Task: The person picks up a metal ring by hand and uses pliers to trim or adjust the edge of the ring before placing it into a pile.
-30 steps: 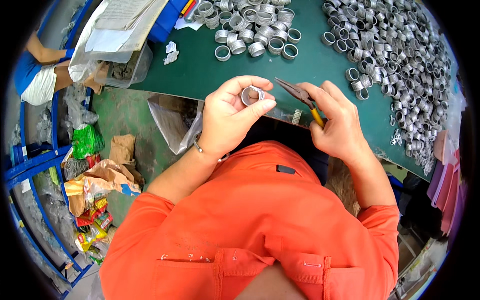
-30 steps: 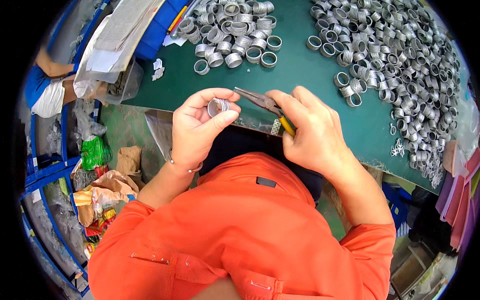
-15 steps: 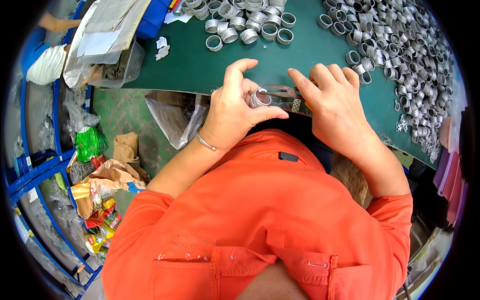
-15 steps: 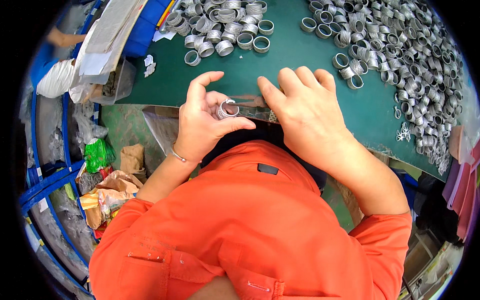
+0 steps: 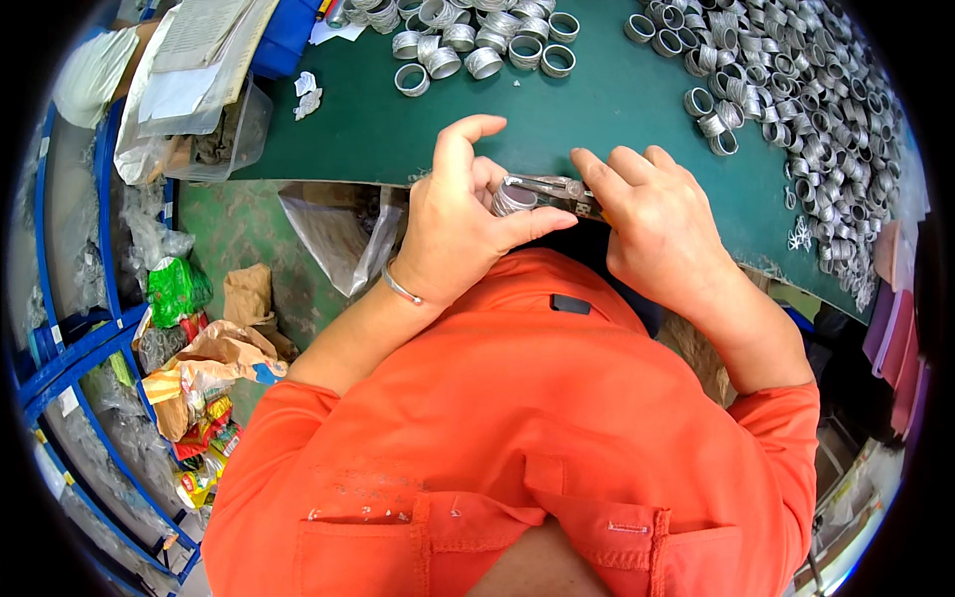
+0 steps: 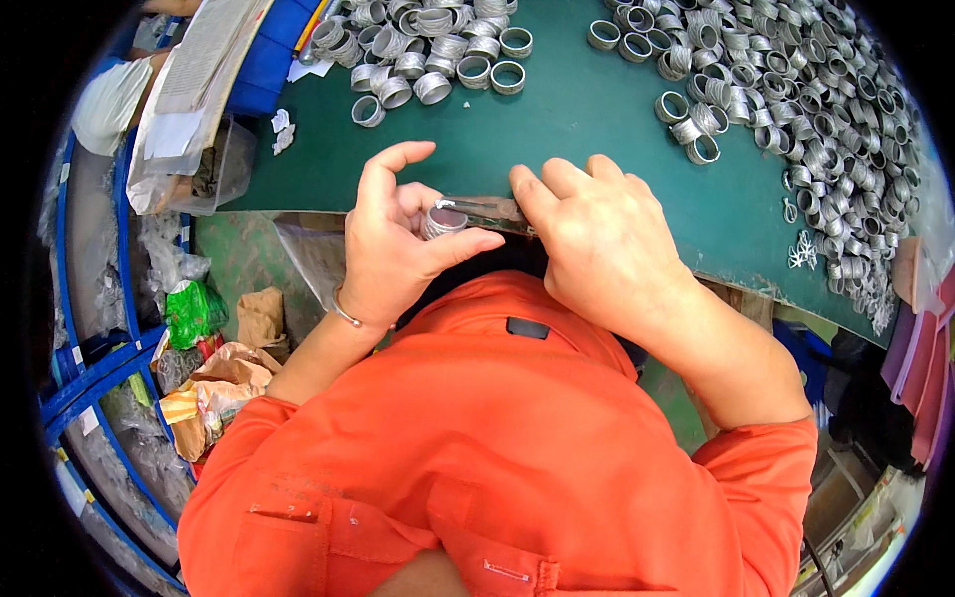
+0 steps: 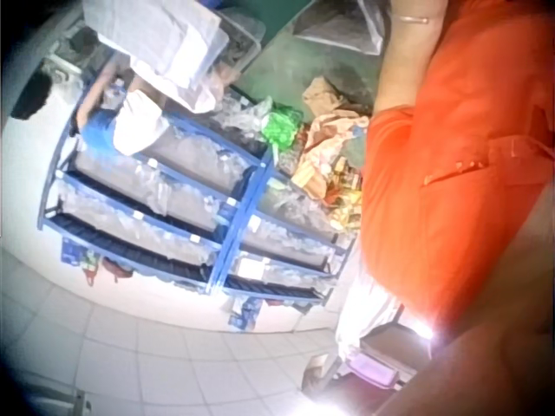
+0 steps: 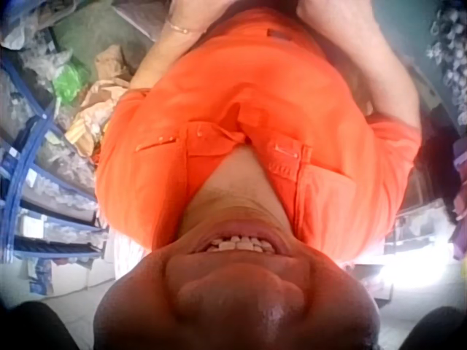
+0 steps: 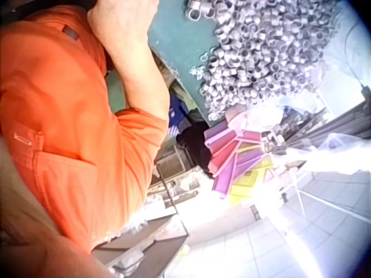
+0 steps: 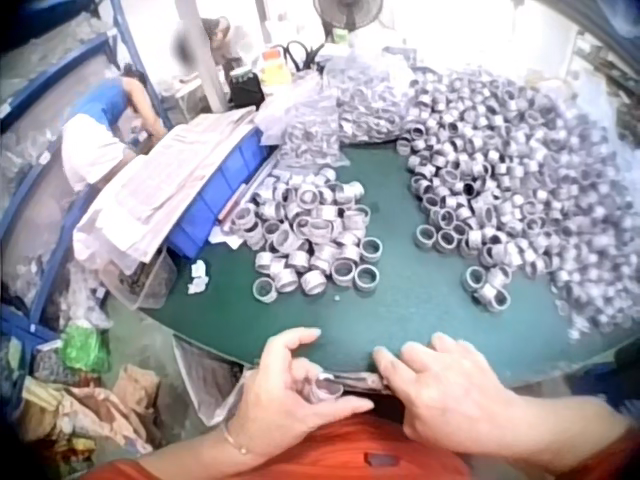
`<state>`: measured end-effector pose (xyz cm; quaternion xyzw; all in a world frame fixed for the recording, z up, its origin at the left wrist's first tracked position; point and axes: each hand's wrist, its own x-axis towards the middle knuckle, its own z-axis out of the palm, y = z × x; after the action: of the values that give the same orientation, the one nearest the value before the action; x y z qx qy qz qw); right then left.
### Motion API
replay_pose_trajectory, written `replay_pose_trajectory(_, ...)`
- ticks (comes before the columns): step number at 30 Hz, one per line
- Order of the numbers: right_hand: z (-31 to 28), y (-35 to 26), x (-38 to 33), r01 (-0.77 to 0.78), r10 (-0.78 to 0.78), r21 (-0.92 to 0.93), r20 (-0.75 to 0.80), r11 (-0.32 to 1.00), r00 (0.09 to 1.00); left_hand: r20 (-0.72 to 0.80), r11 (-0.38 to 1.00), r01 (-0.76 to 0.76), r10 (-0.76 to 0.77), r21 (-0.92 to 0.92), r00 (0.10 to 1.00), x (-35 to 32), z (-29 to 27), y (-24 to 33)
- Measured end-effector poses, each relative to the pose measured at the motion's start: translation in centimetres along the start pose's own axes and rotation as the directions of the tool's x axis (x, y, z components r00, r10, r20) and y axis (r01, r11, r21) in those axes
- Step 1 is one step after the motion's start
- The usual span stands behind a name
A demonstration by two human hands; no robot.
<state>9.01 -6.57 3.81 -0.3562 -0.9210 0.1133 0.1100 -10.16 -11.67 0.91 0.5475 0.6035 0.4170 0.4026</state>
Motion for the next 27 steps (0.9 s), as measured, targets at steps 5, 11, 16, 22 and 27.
replay_pose_trajectory(5,0.1,-0.4,-0.1,-0.027,0.029,0.045,-0.028,0.999,0.999,0.107,0.997,0.067,-0.063,-0.037,0.992,0.4,-0.5,-0.9)
replay_pose_trajectory(11,-0.1,-0.7,-0.1,-0.047,0.049,0.027,-0.050,0.998,0.998,0.202,0.986,0.162,-0.164,0.029,0.965,0.3,-0.8,1.1)
replay_pose_trajectory(16,-0.9,-0.7,-0.7,-0.072,0.067,0.234,0.029,0.969,0.997,0.253,0.999,0.013,-0.022,0.036,0.967,-0.6,-1.1,1.0)
replay_pose_trajectory(22,-1.1,-0.6,-1.3,-0.198,0.116,0.494,0.192,0.846,0.975,0.308,0.998,0.051,-0.041,-0.023,0.950,-0.9,-1.2,1.5)
replay_pose_trajectory(27,-0.7,-0.3,-1.7,-0.268,0.090,0.620,0.303,0.738,0.949,0.335,0.994,0.090,-0.063,-0.065,0.940,-1.1,-1.1,1.3)
